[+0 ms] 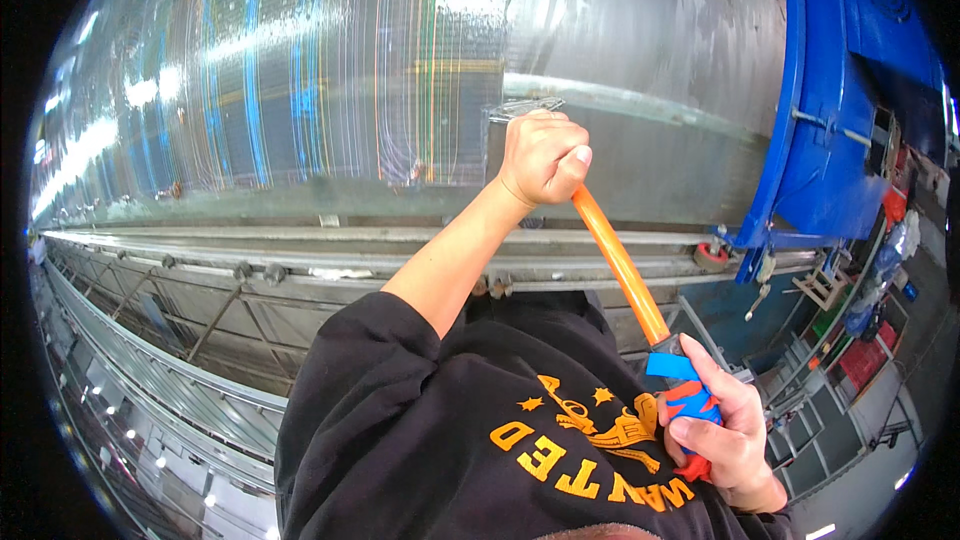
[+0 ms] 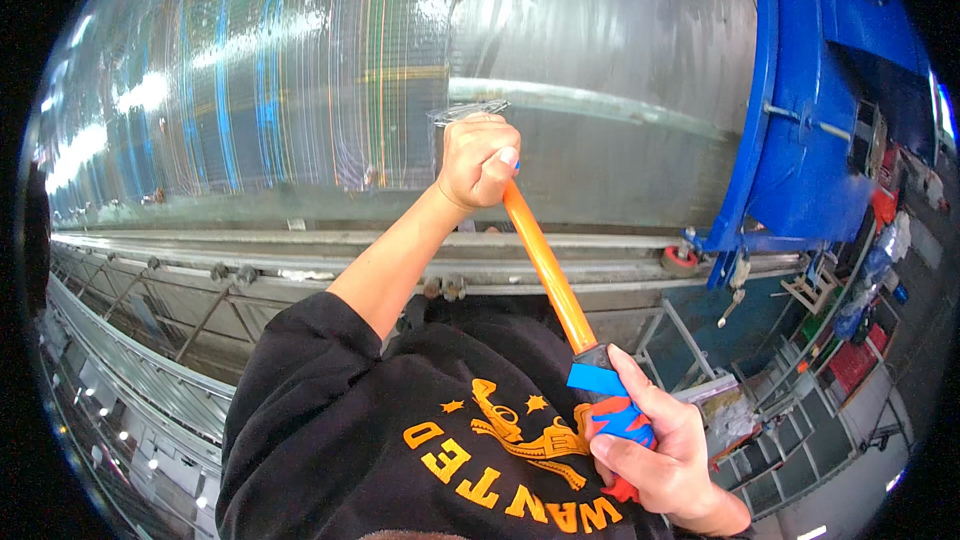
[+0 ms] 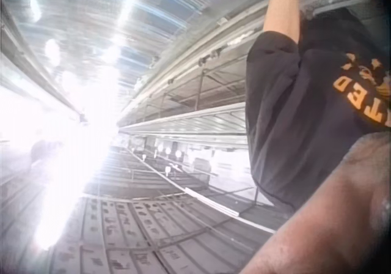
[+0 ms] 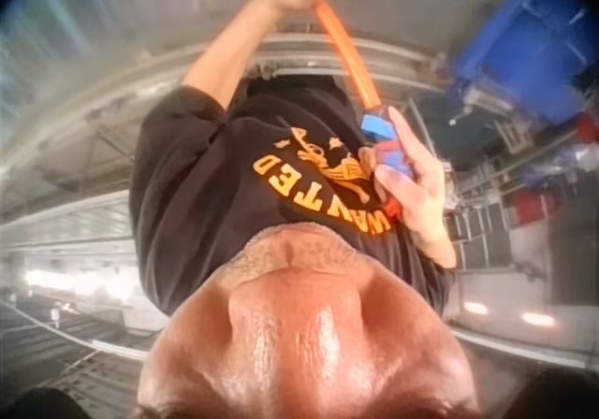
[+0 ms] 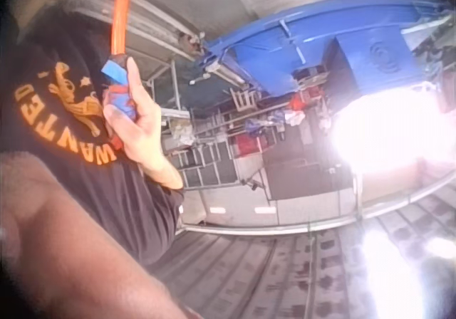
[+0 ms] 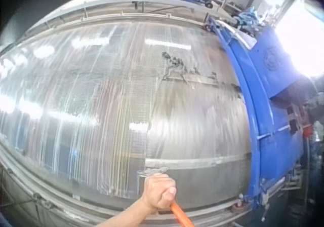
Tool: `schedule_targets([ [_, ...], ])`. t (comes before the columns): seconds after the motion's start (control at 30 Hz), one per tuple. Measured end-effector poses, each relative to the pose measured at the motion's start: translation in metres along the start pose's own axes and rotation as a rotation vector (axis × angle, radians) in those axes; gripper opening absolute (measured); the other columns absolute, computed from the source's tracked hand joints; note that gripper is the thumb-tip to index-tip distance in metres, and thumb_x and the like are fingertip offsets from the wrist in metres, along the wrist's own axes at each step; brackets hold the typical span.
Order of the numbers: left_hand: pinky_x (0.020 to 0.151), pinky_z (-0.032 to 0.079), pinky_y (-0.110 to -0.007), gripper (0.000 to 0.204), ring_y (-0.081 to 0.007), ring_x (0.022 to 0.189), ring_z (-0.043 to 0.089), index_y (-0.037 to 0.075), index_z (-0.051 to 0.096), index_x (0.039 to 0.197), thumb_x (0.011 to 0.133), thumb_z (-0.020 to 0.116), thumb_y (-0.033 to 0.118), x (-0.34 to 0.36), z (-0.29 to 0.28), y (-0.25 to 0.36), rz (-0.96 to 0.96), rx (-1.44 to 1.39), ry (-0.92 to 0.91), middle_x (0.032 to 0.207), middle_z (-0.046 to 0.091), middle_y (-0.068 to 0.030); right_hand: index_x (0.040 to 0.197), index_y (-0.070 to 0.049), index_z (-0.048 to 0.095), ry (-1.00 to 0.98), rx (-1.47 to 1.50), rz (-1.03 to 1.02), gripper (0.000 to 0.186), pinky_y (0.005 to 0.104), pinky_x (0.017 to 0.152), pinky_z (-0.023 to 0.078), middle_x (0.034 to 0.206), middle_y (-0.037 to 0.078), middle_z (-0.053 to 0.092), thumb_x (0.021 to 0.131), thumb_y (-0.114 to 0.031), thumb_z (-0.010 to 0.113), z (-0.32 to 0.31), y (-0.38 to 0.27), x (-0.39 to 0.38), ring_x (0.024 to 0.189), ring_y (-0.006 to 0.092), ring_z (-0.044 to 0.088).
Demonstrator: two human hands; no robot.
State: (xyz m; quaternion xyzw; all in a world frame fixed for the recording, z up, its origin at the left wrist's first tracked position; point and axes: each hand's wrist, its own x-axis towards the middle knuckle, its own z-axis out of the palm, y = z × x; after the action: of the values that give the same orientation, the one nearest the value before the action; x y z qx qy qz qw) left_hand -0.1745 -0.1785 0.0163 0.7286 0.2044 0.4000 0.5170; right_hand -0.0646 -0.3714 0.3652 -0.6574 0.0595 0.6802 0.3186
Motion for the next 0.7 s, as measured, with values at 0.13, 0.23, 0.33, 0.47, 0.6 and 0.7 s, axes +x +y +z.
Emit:
schedule_targets([
  [0.13, 0.049, 0.042, -0.044, 0.029, -0.0338, 0.051, 0.054, 0.011, 0.05, 0.056, 0.08, 0.059, 0.024, 0.071, -0.004, -0.041, 0.064, 0.054, -0.04, 0.054, 0.049, -0.0108, 0.167, -0.012, 0.036, 0.044, 0.049, -0.025, 0.084, 0.0282, 0.06, 0.052, 0.098, 0.014, 0.068, 0.091, 0.01, 0.064, 0.003, -0.048, 0.036, 0.065, 0.0143, 0.063],
  [0.23, 0.049, 0.043, -0.045, 0.028, -0.0346, 0.052, 0.056, 0.012, 0.052, 0.057, 0.081, 0.058, 0.024, 0.155, -0.009, -0.085, 0.124, 0.069, -0.055, 0.055, 0.052, -0.0107, 0.166, -0.011, 0.038, 0.133, 0.082, -0.088, 0.085, 0.029, 0.054, 0.05, 0.094, 0.017, 0.068, 0.087, 0.003, 0.068, 0.007, -0.089, 0.077, 0.059, 0.0163, 0.061],
  [0.33, 0.054, 0.047, -0.043, 0.036, -0.0342, 0.054, 0.057, 0.009, 0.052, 0.058, 0.09, 0.048, 0.028, 0.217, -0.012, -0.103, 0.074, 0.06, -0.062, 0.057, 0.057, -0.0096, 0.161, -0.004, 0.044, 0.212, 0.051, -0.189, 0.088, 0.0301, 0.044, 0.046, 0.087, 0.022, 0.068, 0.081, -0.008, 0.078, 0.01, -0.151, 0.096, 0.047, 0.0184, 0.058],
  [0.47, 0.054, 0.047, -0.044, 0.036, -0.037, 0.055, 0.058, 0.007, 0.052, 0.059, 0.09, 0.044, 0.025, 0.274, -0.004, -0.13, 0.083, 0.078, -0.052, 0.059, 0.059, -0.0122, 0.156, 0.006, 0.045, 0.308, 0.142, -0.294, 0.084, 0.0282, 0.038, 0.042, 0.081, 0.022, 0.067, 0.079, -0.009, 0.075, 0.017, -0.208, 0.116, 0.042, 0.019, 0.055],
  [0.6, 0.063, 0.049, -0.051, 0.042, -0.0428, 0.07, 0.063, 0.006, 0.062, 0.066, 0.094, 0.047, 0.034, 0.338, -0.006, -0.168, 0.093, 0.08, -0.03, 0.068, 0.063, -0.0177, 0.154, 0.005, 0.045, 0.174, 0.163, -0.364, 0.074, 0.0244, 0.036, 0.038, 0.088, 0.018, 0.066, 0.088, -0.015, 0.072, 0.012, -0.253, 0.148, 0.045, 0.0139, 0.053],
  [0.7, 0.074, 0.05, -0.056, 0.05, -0.0468, 0.083, 0.067, 0.004, 0.069, 0.072, 0.096, 0.049, 0.043, 0.379, -0.004, -0.171, -0.019, 0.103, -0.164, 0.077, 0.067, -0.0238, 0.152, -0.002, 0.049, 0.01, 0.259, -0.365, 0.063, 0.026, 0.039, 0.04, 0.092, 0.014, 0.066, 0.094, -0.015, 0.07, 0.002, -0.271, 0.154, 0.055, 0.0145, 0.058],
])
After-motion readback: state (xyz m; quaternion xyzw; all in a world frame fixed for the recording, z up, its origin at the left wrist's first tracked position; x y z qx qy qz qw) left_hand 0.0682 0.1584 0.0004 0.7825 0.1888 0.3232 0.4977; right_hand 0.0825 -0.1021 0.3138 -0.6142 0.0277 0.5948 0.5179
